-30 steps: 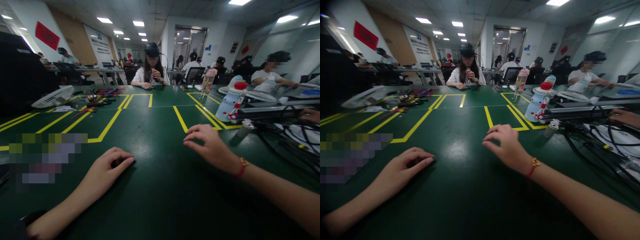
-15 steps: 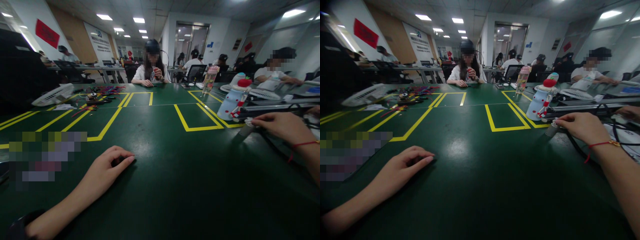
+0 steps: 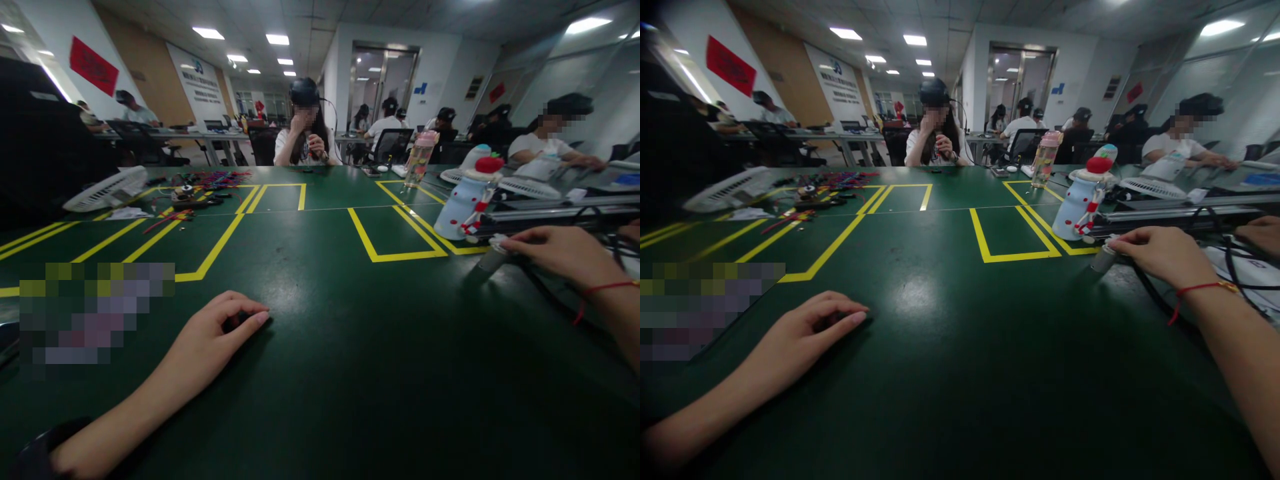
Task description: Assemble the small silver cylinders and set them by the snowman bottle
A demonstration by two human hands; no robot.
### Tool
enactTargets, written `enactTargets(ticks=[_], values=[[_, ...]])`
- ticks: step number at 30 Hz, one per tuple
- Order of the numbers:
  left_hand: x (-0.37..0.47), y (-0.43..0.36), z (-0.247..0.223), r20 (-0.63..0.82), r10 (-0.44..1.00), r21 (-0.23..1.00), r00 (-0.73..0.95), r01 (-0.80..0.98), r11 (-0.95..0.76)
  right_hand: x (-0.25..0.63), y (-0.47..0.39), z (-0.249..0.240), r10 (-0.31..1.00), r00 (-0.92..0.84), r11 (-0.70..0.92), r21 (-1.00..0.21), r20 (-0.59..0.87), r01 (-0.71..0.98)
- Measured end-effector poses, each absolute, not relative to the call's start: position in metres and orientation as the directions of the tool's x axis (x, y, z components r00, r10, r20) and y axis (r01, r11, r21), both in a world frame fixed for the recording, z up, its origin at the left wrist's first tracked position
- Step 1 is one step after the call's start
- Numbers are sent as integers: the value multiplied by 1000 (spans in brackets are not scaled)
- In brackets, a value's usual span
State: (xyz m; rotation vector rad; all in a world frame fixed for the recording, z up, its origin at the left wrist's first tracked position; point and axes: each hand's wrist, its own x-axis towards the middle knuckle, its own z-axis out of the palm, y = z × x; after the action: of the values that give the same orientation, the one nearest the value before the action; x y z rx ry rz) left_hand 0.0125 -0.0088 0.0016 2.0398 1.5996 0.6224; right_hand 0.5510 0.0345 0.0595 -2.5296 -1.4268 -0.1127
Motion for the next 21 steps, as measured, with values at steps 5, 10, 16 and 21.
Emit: enactTargets(ticks=[5,10,16,21], values=[[12,-10,2,69,973,621,220,754,-215,555,31,63,846,510,-471,-230,155,851],[11,-9,0,77,971,624,225,749,-223,549,19,42,866,453,-389,-285,210,876],[7,-8,-6,89,968,613,233,754,-237,541,14,5,819,458,-315,-397,345,862],[9,-8,-4,89,970,623,226,747,-232,511,14,0,773,349,-152,-380,530,913]])
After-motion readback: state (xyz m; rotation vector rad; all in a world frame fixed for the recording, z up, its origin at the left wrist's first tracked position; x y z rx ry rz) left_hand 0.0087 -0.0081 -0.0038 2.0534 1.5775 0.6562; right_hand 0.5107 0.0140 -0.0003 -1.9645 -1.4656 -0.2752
